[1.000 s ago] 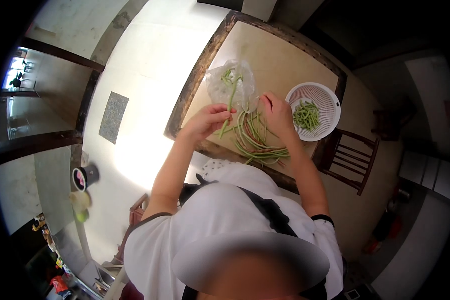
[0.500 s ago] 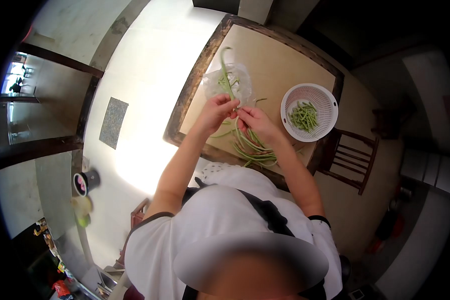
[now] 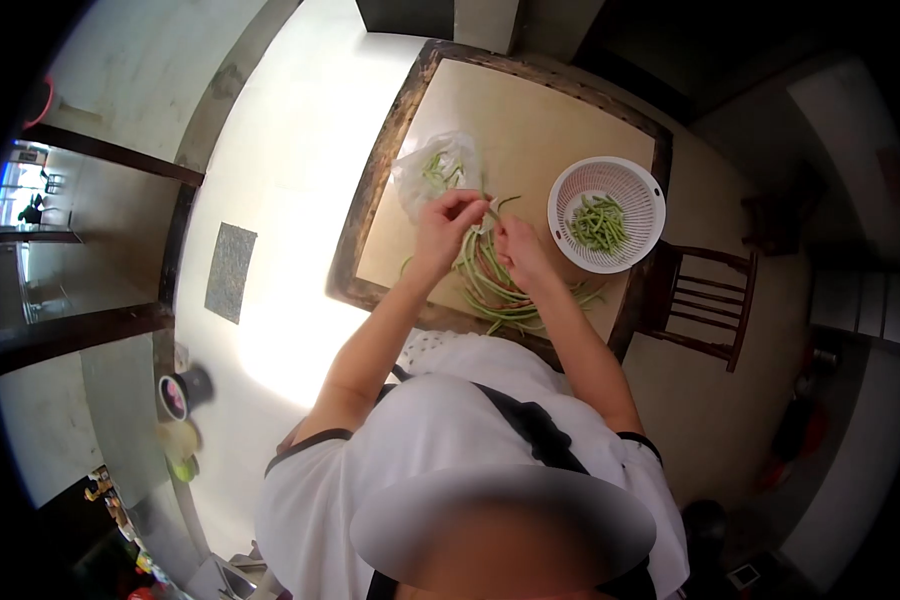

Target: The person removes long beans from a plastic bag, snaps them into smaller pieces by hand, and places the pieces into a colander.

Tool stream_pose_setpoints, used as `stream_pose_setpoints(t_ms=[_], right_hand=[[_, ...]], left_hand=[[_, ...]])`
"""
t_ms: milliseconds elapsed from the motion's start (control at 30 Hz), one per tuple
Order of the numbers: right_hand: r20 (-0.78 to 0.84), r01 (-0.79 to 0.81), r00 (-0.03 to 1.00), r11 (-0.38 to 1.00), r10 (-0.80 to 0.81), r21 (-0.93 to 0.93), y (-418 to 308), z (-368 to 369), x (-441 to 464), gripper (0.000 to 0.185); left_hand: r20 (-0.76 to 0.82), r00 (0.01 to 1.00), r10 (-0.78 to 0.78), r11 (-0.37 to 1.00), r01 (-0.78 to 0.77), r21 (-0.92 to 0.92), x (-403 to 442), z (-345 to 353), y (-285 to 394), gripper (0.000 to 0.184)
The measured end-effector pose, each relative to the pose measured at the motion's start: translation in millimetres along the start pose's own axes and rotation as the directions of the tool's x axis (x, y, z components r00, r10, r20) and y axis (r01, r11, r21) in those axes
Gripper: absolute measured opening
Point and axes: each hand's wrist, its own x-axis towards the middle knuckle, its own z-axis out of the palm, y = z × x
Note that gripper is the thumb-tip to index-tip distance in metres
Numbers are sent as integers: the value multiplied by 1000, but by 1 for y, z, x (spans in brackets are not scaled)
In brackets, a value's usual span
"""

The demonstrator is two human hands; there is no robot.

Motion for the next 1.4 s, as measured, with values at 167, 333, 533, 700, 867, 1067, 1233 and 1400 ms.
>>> stream_pose_setpoints(t_ms=[167, 333, 533, 700, 867, 1067, 1233, 1400], right_hand=[[-176, 21, 984, 987, 7, 159, -7, 7, -17, 13], [153, 8, 988, 995, -23, 97, -37, 23, -33, 7], [231, 423, 883, 479, -408, -769, -39, 45, -55, 5], [314, 482, 830, 310, -460, -820, -49, 62, -64, 5], [563, 649, 704, 71, -434, -757, -53, 64, -53, 6], [276, 392, 876, 250, -397, -886, -78, 64, -6, 9], [264, 334, 832, 61, -488, -941, -79, 64, 48, 11], [332, 381, 838, 29, -433, -924, -69, 53, 84, 16]], left_hand=[[3, 967, -253, 876, 230, -424, 4, -12, 26, 17], [127, 944, -306, 821, 329, -466, 6, -20, 11, 15], [71, 942, -329, 825, 323, -464, 5, -22, 9, 13], [27, 954, -299, 882, 287, -374, 5, -26, 6, 11], [207, 963, -173, 982, 185, -43, -1, -34, 5, 9], [99, 942, -321, 938, 330, -105, -9, -65, 0, 11], [-1, 928, -373, 884, 355, -305, -8, -92, -3, 10], [15, 944, -329, 874, 310, -373, -1, -97, -5, 11]])
